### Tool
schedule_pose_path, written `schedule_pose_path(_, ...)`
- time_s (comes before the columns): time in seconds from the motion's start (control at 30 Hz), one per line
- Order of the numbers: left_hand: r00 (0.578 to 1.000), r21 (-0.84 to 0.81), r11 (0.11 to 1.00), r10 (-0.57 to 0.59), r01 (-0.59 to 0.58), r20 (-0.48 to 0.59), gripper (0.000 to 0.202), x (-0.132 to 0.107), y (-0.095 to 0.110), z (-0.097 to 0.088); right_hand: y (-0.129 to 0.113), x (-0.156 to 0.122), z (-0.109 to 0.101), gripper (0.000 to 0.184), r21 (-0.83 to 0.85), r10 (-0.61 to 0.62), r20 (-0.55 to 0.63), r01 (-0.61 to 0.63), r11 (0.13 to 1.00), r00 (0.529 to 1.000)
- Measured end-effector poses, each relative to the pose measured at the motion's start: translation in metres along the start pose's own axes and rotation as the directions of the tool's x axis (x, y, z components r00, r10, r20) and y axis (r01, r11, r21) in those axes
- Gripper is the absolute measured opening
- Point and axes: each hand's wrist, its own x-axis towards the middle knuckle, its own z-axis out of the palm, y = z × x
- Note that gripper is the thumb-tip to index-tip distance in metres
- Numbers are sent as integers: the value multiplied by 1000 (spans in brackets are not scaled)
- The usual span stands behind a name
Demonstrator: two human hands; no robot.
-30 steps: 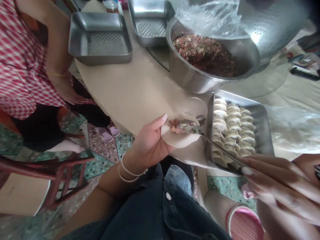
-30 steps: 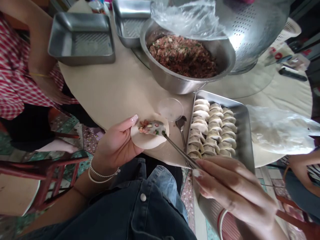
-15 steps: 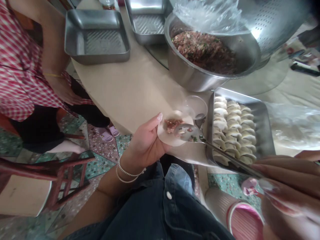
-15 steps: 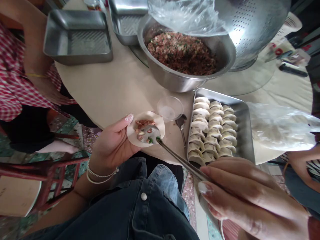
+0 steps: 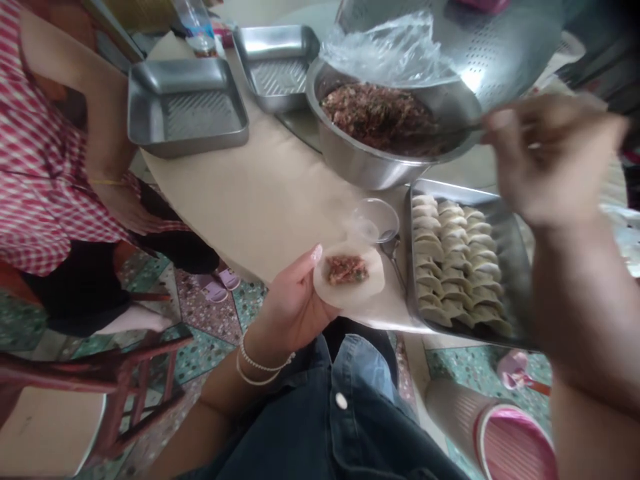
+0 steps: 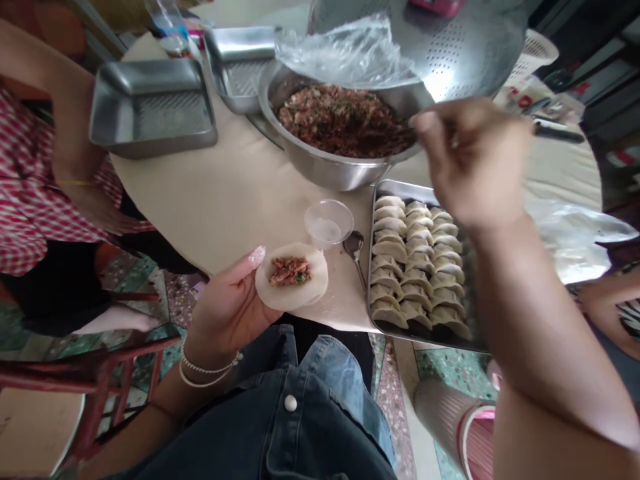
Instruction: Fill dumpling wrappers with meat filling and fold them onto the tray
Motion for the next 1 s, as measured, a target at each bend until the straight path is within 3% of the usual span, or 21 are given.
schedule_pose_path(0.07,1000,25,1000,-6,6,6,51,-2,-1,-1,0,28,11,33,-98,-98,80,105,990,992)
schedule_pose_path(0.13,1000,30,999,13,-12,-19,48,-3,-1,-4,6,46,20,31,-138,-102,85,114,984,991)
schedule_pose_path(0.2,997,23,998,55,-54,-55,43,-3,1,-6,13,51,23,35,-147,-75,43,81,986,996)
schedule_pose_path(0.3,991,14,995,99,-98,-95,40,-1,3,-6,7,45,19,54,-164,-76,-23,71,984,997)
schedule_pose_path(0.4,987,3,997,80,-81,-139,41,-1,3,-4,-31,38,11,67,-90,-195,-44,191,977,980)
schedule_pose_path(0.5,986,-11,999,35,-37,-163,44,-4,2,-2,-84,41,9,52,1,-406,94,408,913,909)
schedule_pose_path(0.57,988,-7,1000,20,-21,-155,46,-8,2,-2,-110,46,11,40,30,-447,142,448,894,883)
schedule_pose_path(0.63,986,3,999,34,-34,-163,47,-11,3,-4,-122,45,13,33,70,-466,135,461,885,875)
schedule_pose_path(0.73,977,7,998,57,-57,-205,46,-13,8,-7,-112,27,14,18,164,-516,122,496,853,848)
schedule_pose_path(0.83,975,-1,998,62,-64,-215,46,-10,12,-9,-86,-3,17,10,256,-556,259,498,828,790)
schedule_pose_path(0.93,977,-4,997,70,-73,-200,48,-7,14,-9,-65,-27,30,32,144,-503,482,502,853,717)
schedule_pose_path(1.0,979,-12,996,82,-85,-185,48,-6,15,-10,-58,-35,42,47,51,-479,557,548,835,678)
